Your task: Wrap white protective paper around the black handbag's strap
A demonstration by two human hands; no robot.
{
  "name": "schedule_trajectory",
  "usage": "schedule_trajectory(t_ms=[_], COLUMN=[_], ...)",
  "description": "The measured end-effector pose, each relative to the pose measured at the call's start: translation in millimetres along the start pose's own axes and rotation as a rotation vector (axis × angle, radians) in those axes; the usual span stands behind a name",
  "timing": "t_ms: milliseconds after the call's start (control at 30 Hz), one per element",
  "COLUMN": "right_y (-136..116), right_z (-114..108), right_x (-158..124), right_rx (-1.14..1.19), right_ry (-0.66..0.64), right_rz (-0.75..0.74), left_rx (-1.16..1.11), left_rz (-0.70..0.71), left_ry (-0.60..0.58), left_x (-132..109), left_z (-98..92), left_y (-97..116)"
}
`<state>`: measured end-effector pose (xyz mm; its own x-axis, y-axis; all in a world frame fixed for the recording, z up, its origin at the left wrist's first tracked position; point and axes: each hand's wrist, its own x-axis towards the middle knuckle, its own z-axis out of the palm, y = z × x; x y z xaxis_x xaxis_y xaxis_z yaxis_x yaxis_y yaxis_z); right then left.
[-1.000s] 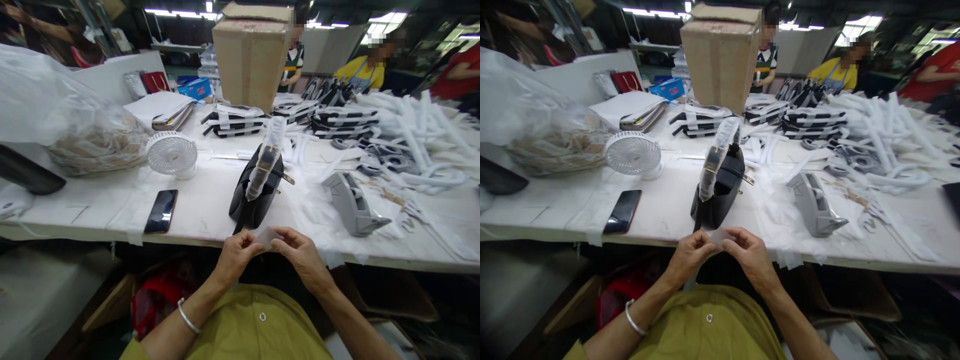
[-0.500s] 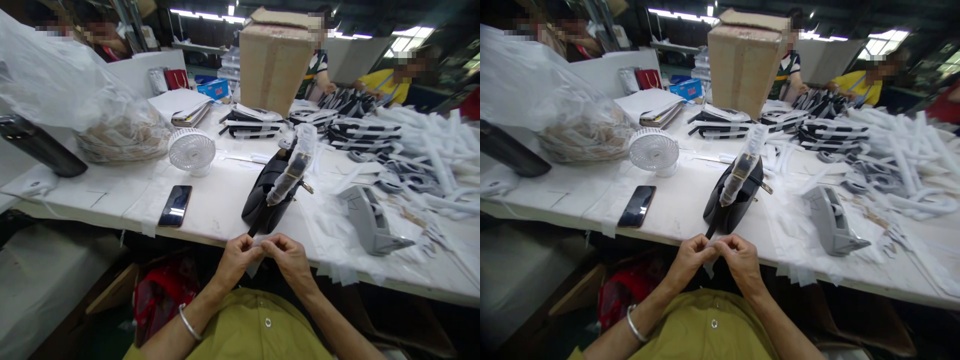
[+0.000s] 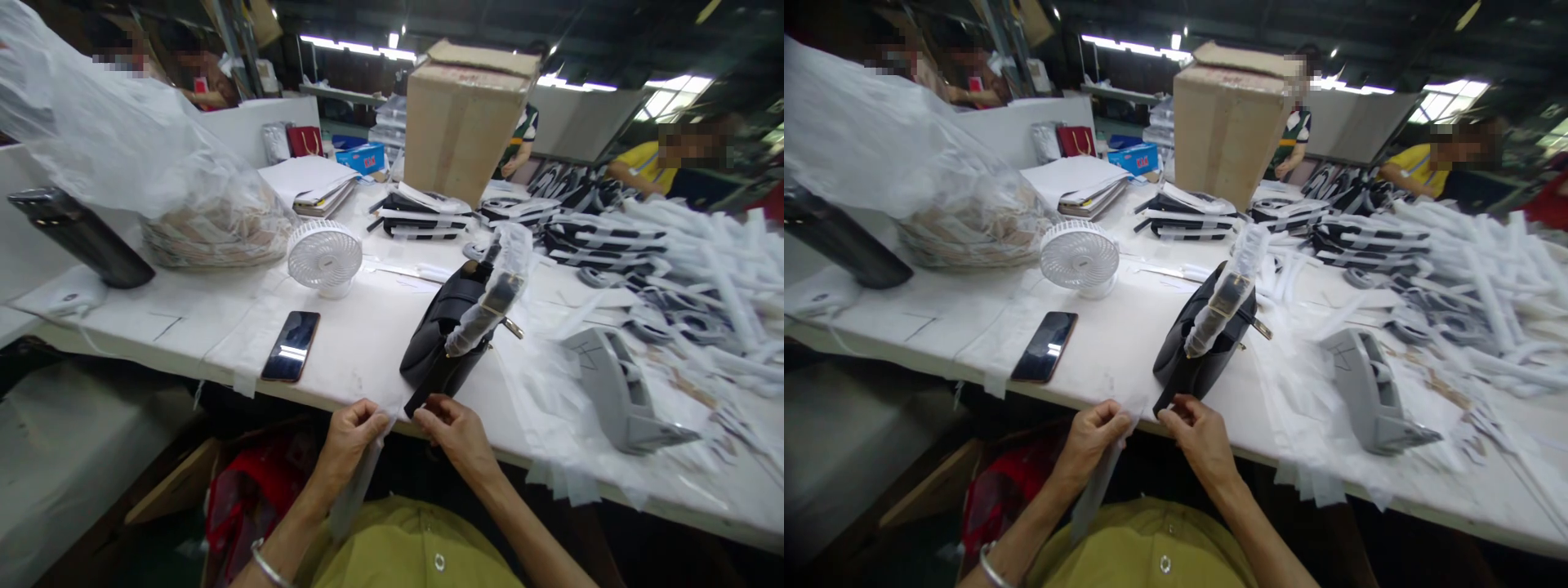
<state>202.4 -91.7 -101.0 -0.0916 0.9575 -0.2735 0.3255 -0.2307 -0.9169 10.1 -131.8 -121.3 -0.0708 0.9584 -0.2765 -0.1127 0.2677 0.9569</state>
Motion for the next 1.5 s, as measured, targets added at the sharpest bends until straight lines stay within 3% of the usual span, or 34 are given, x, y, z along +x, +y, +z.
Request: schedule_trajectory(t_ms=[267, 567, 800, 1033, 1233, 1500], right_y=[-8, -3, -25, -37, -39, -36], right_z=[17, 16, 12, 19, 22, 22], right_x=[4, 3, -22, -37, -37, -34], right_rx=[0.119, 0.118, 0.212, 0.326, 0.309, 0.325], right_ry=[-0.042, -0.087, -0.103, -0.053, -0.030, -0.051], right_rz=[0.021, -0.001, -0.020, -0.060, -0.082, -0.049], left_rx=[0.029, 0.100, 0.154, 0.154, 0.136, 0.080], left_rz=[0.040, 0.093, 0.111, 0.070, 0.120, 0.111], left_ry=[0.024, -0.023, -0.018, 0.007, 0.024, -0.032], left_x=[3, 9, -9, -28, -35, -31], left_z=[-14.4, -9.2, -10.8, -24.9, -30.0, -22.3], left_y=[-8, -20, -12, -26, -26, -18])
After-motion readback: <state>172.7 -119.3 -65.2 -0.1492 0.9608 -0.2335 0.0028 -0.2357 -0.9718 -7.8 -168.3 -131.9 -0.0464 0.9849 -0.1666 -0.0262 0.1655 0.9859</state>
